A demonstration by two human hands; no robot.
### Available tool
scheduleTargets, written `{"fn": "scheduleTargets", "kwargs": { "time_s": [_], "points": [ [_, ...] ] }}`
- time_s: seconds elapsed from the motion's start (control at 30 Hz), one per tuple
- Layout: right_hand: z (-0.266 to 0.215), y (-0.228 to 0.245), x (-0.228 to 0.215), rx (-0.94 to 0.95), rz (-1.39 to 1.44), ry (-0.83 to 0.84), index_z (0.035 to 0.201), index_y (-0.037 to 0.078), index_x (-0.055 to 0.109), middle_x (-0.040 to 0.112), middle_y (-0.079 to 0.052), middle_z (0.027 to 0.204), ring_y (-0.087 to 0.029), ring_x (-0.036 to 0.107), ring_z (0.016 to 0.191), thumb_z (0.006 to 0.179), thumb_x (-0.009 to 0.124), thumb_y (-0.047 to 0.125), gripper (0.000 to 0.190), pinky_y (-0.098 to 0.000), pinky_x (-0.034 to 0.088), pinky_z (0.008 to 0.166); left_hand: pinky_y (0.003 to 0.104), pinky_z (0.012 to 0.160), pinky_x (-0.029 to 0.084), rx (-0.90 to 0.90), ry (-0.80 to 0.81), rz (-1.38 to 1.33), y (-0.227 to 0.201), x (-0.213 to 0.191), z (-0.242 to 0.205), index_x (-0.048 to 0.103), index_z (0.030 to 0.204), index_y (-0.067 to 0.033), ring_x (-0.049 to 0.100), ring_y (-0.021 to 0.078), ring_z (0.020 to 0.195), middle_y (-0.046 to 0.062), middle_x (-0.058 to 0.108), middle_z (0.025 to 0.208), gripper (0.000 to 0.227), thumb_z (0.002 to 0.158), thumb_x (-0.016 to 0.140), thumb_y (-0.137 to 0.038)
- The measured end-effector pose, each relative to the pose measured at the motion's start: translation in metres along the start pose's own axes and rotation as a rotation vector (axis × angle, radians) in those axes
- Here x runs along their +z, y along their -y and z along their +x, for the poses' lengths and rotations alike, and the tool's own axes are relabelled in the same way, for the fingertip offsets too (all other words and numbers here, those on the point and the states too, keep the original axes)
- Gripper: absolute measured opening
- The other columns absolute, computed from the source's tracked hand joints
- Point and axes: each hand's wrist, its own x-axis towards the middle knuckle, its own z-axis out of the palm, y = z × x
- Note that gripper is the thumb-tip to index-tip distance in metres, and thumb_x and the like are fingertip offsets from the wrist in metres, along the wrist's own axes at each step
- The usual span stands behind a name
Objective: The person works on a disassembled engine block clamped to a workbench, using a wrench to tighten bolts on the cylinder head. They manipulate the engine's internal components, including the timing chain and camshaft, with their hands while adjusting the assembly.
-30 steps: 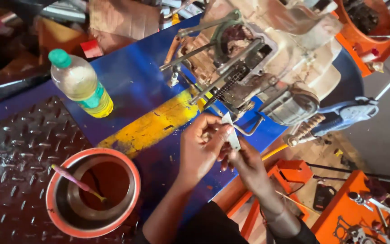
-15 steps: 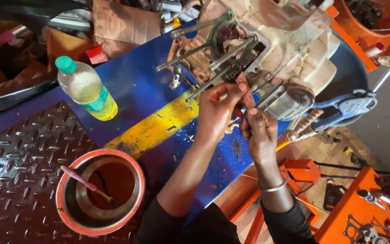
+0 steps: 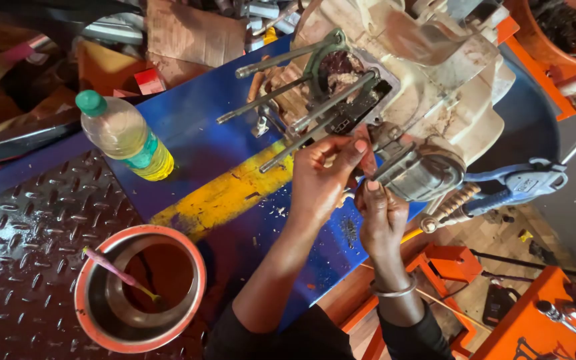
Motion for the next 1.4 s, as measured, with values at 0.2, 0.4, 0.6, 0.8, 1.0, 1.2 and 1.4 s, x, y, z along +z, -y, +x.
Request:
{"fn": "scheduleTargets", "kwargs": {
  "time_s": [0.2,0.4,0.6,0.8,1.0,1.2,1.4],
  "points": [
    [0.002,-0.010,0.002,0.036,0.323,-0.046,0.077,0.011,0.048,0.044,0.004,0.068,-0.007,0.036,0.059,0.109,0.057,0.028,0.037,-0.0257,0.027,0.053,0.023,0.049,0.039,0.076,-0.163,0.108,0.007,0.015,0.004,0.077,0.092,-0.0015,0.051,0.0025,0.058,-0.002,0.067,0.072,0.023,0.095,0.077,-0.024],
    [0.001,-0.014,0.001,0.061,0.284,-0.031,0.078,0.011,0.050,0.045,0.004,0.069,-0.007,0.037,0.060,0.109,0.057,0.025,0.034,-0.0261,0.027,0.054,0.026,0.046,0.043,0.014,-0.136,-0.109,-0.003,0.020,0.000,0.072,0.083,-0.0005,0.057,0.0060,0.056,0.001,0.069,0.070,0.025,0.097,0.073,-0.021],
    [-0.001,-0.017,0.007,0.063,0.354,-0.096,0.077,0.011,0.051,0.046,0.004,0.073,-0.008,0.038,0.063,0.109,0.060,0.023,0.036,-0.0265,0.029,0.057,0.025,0.042,0.037,0.012,-0.195,0.017,-0.017,0.024,-0.001,0.071,0.080,-0.0020,0.051,0.0048,0.049,0.000,0.065,0.065,0.026,0.098,0.071,-0.021],
    [-0.003,-0.018,0.012,0.054,0.393,-0.107,0.080,0.009,0.055,0.052,0.002,0.073,-0.009,0.042,0.063,0.107,0.059,0.026,0.032,-0.0273,0.031,0.057,0.025,0.042,0.037,0.060,-0.228,0.034,-0.011,0.024,0.001,0.069,0.078,-0.0006,0.051,0.0047,0.049,0.001,0.065,0.063,0.030,0.101,0.069,-0.020],
    [-0.013,-0.009,0.007,0.078,0.288,0.078,0.085,0.007,0.059,0.054,0.002,0.073,-0.007,0.041,0.065,0.114,0.055,0.033,0.039,-0.0238,0.032,0.059,0.024,0.043,0.040,0.054,-0.158,0.113,-0.014,-0.007,-0.017,0.071,0.085,-0.0008,0.054,0.0040,0.051,-0.001,0.065,0.066,0.024,0.101,0.067,-0.019],
    [-0.024,0.029,0.010,0.049,-0.334,0.147,0.107,0.002,0.057,0.061,-0.003,0.080,-0.010,0.058,0.065,0.091,0.070,0.015,0.024,-0.0255,0.048,0.058,0.025,0.055,0.048,0.272,-0.254,0.465,-0.006,-0.017,-0.057,0.074,0.091,-0.0019,0.061,0.0052,0.063,0.002,0.070,0.074,0.019,0.096,0.076,-0.020],
    [-0.035,0.041,0.005,-0.211,-0.785,0.052,0.108,0.000,0.063,0.071,-0.012,0.086,-0.012,0.069,0.069,0.094,0.072,0.009,0.019,-0.0283,0.055,0.062,0.033,0.063,0.052,0.616,-0.206,0.901,-0.025,-0.016,-0.061,0.074,0.092,-0.0097,0.068,0.0191,0.069,0.005,0.073,0.084,0.017,0.093,0.081,-0.025]
  ]
}}
